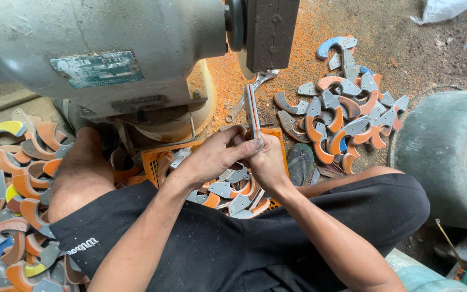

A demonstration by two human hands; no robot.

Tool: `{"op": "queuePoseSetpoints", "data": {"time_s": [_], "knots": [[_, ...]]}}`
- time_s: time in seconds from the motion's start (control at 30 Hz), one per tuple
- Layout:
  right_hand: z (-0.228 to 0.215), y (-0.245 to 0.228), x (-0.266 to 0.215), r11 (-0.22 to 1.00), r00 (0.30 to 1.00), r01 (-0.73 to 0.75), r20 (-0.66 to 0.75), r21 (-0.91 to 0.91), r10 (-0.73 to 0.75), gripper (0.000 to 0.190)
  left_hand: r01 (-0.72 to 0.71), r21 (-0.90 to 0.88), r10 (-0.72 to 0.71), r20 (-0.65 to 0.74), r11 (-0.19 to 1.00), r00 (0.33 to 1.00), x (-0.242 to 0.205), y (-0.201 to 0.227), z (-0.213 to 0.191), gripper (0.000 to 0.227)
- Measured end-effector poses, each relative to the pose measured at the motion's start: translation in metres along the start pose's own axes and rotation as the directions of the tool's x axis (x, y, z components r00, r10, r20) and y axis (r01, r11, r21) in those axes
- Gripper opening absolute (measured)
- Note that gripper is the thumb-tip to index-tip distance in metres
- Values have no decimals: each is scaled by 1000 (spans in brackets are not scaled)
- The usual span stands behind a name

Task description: The person sits on the floor and repeatedly grinds the edges of curved metal climbing claws against a bench grinder. They pick each claw from a nearby orange crate, press it against the spinning wheel, and return it to the crate.

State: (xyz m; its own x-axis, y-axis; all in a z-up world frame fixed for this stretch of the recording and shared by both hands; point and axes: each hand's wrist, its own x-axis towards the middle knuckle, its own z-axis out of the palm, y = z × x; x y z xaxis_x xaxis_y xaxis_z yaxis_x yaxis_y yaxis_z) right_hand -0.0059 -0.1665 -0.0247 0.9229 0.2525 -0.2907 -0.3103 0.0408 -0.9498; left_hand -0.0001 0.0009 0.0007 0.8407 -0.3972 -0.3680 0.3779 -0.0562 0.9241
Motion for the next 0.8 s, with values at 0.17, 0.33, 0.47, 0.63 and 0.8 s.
{"op": "queuePoseSetpoints", "data": {"time_s": [0.17, 0.33, 0.47, 0.63, 0.8], "knots": [[0, -3, 2, 998, 1000, 19, -4, -59, -19, 16, 18, -31, -18, -4, 999, 1000, 1, 2, 1, 58], [2, -5, 7, 1000, 1000, -5, -5, -17, 5, 15, 8, -48, -9, -15, 999, 1000, 3, 3, 0, 61], [5, -9, 14, 998, 999, 14, 28, 58, -15, 19, -12, -86, 9, -43, 996, 999, 6, 5, -2, 66], [6, -18, 35, 995, 998, 61, 8, -74, -61, 25, -51, -101, 39, -117, 994, 992, 15, 10, -8, 68], [8, -25, 53, 994, 997, 80, 10, -81, -79, 35, -66, -152, 39, -177, 986, 983, 26, 14, -13, 66]]}}
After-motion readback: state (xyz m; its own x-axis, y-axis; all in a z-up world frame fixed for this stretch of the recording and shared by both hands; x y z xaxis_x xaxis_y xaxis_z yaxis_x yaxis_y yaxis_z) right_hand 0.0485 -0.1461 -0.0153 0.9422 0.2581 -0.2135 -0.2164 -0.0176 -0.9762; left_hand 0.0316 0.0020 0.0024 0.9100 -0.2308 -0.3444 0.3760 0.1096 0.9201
